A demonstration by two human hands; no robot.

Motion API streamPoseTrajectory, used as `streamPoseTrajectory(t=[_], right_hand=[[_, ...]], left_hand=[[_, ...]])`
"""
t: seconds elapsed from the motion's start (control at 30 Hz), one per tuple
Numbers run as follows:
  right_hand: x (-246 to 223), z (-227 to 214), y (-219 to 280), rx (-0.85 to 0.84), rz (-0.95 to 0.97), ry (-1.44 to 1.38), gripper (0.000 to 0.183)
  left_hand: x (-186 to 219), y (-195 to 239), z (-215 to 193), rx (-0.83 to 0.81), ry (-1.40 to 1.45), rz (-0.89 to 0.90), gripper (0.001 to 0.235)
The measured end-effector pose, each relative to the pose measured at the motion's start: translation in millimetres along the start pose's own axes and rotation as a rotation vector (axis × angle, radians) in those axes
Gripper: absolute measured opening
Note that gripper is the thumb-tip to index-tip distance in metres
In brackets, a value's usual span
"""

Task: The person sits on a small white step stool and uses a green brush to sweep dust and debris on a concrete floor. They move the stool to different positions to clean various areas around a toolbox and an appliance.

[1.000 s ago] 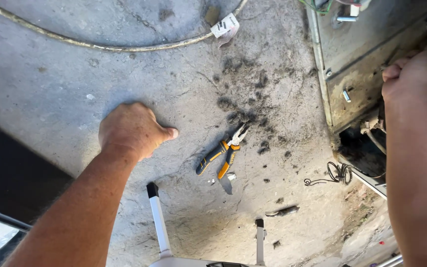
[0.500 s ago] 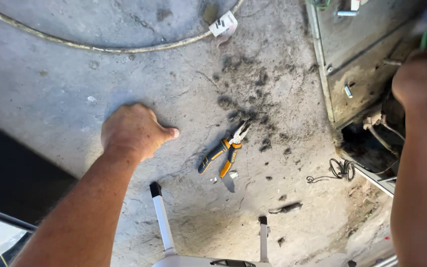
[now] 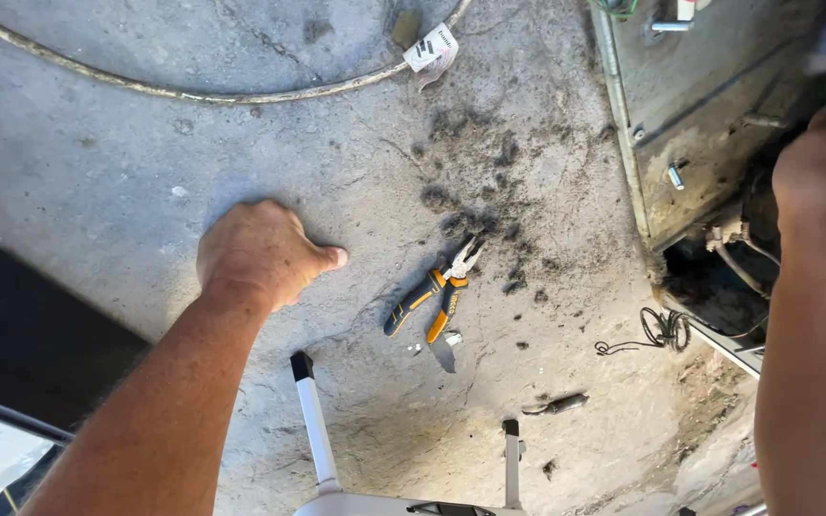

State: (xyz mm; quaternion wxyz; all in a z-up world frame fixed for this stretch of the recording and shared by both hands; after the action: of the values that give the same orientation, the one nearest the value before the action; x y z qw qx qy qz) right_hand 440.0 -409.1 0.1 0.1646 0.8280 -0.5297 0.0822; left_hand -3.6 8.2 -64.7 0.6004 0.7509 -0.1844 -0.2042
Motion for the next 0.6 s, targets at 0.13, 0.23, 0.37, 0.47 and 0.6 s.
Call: streamPoseTrajectory(t=[0.13, 0.23, 0.37, 0.47, 0.6], right_hand=[[-42, -33, 39, 0.049, 0.094, -0.345, 0.018], [-85, -95, 98, -0.075, 0.131, -0.403, 0.014], [-47, -83, 112, 0.049, 0.081, -0.474, 0.029], [-33, -37, 46, 0.215, 0.003, -0.607, 0.029], [-49, 4, -25, 0.435, 0.083, -0.940, 0.026]], left_hand=[[0, -5, 2, 0.043, -0.032, 0.031, 0.059], [0, -5, 0, 0.048, -0.017, 0.029, 0.057], [-2, -7, 1, 0.056, -0.010, 0.039, 0.059], [-2, -6, 1, 0.067, 0.004, 0.040, 0.061], [-1, -5, 3, 0.054, -0.027, 0.039, 0.063]])
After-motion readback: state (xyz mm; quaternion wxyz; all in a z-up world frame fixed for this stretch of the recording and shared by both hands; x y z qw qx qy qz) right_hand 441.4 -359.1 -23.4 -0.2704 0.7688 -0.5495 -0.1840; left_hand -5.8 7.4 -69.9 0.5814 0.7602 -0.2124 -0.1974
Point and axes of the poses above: each hand's wrist, its own y-axis away from the middle knuckle, its own z-axis out of the palm, x = y × z, the point moved 5 cm from there along -y, towards the middle knuckle, and after that the axes turned 7 degrees about -z, right-handed, at the moved point
